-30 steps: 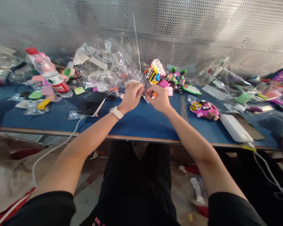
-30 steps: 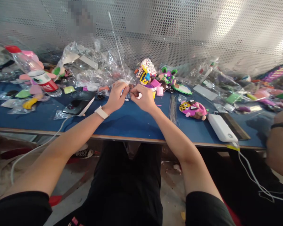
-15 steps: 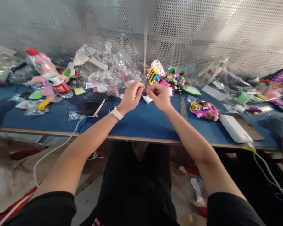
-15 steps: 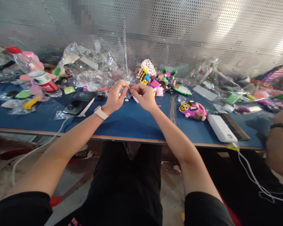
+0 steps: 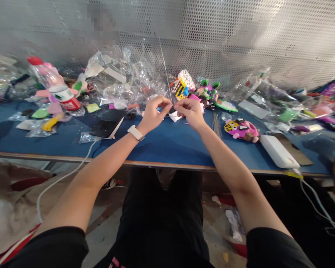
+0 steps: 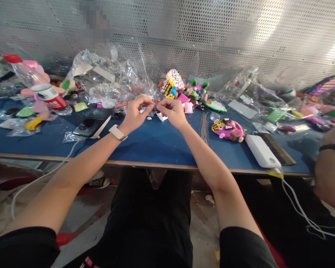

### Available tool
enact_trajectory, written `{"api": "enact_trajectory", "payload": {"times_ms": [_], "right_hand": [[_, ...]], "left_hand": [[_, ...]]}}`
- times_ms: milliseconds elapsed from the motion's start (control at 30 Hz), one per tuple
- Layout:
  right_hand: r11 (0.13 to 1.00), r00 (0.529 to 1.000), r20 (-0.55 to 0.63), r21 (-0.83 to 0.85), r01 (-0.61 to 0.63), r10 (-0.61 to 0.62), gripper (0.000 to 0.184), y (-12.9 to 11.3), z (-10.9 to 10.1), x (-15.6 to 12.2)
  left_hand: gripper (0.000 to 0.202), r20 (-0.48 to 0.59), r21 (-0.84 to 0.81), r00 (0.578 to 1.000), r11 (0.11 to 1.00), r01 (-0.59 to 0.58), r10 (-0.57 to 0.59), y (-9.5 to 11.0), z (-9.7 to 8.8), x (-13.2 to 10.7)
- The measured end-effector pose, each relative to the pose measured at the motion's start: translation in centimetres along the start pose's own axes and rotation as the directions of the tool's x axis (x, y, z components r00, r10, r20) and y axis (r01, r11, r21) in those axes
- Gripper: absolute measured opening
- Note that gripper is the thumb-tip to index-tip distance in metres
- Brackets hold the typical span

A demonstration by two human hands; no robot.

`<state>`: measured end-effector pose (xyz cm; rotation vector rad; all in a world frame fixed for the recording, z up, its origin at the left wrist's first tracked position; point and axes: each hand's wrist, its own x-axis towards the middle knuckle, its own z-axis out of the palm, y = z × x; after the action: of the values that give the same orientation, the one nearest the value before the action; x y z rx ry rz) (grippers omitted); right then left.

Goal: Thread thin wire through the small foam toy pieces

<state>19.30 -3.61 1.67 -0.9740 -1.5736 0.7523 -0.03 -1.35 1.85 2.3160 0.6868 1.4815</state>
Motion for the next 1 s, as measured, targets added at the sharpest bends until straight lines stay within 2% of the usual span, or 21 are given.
{"api": "enact_trajectory", "payload": {"times_ms": [133, 267, 367, 600, 800, 867, 1000], "right_hand": [[1.000, 1.000, -0.025, 0.002, -0.011, 0.011, 0.038, 0.1, 0.1, 0.1], [0.998, 0.998, -0.057, -0.056, 0.006, -0.009, 0.035, -0.7, 0.2, -0.1], [0.996, 0.998, -0.064, -0.093, 0.007, -0.013, 0.031, -1.2, 0.2, -0.3], [0.998, 0.998, -0.056, 0.055, 0.015, -0.012, 0.035, 0.2, 0.6, 0.2], [0.996, 0.998, -0.058, 0.085, 0.038, -0.034, 0.034, 1.3, 0.8, 0.3], [0.997, 0.997, -0.056, 0.047, 0.057, -0.055, 0.033, 1.3, 0.8, 0.2], [0.992, 0.993, -0.038, -0.059, 0.111, -0.113, 0.029, 1.2, 0.4, 0.2]], "left_hand": [[0.041, -0.025, 0.110, 0.998, 0.993, -0.053, 0.056, 0.4, -0.1, -0.2], [0.045, -0.081, 0.020, 0.996, 0.999, 0.028, -0.027, -0.5, 0.8, -0.3], [0.047, -0.075, -0.041, 0.995, 0.997, 0.068, -0.071, -1.1, 1.2, -0.2], [0.034, -0.115, 0.092, 0.987, 0.991, -0.100, 0.110, -0.3, 0.5, -0.4], [0.030, -0.057, 0.194, 0.975, 0.960, -0.201, 0.215, -0.8, 0.6, -0.7], [0.029, -0.068, 0.200, 0.980, 0.965, -0.171, 0.188, -0.7, 0.7, -0.7], [0.028, -0.087, 0.172, 0.994, 0.984, -0.046, 0.062, -0.2, 0.9, -0.6]]}}
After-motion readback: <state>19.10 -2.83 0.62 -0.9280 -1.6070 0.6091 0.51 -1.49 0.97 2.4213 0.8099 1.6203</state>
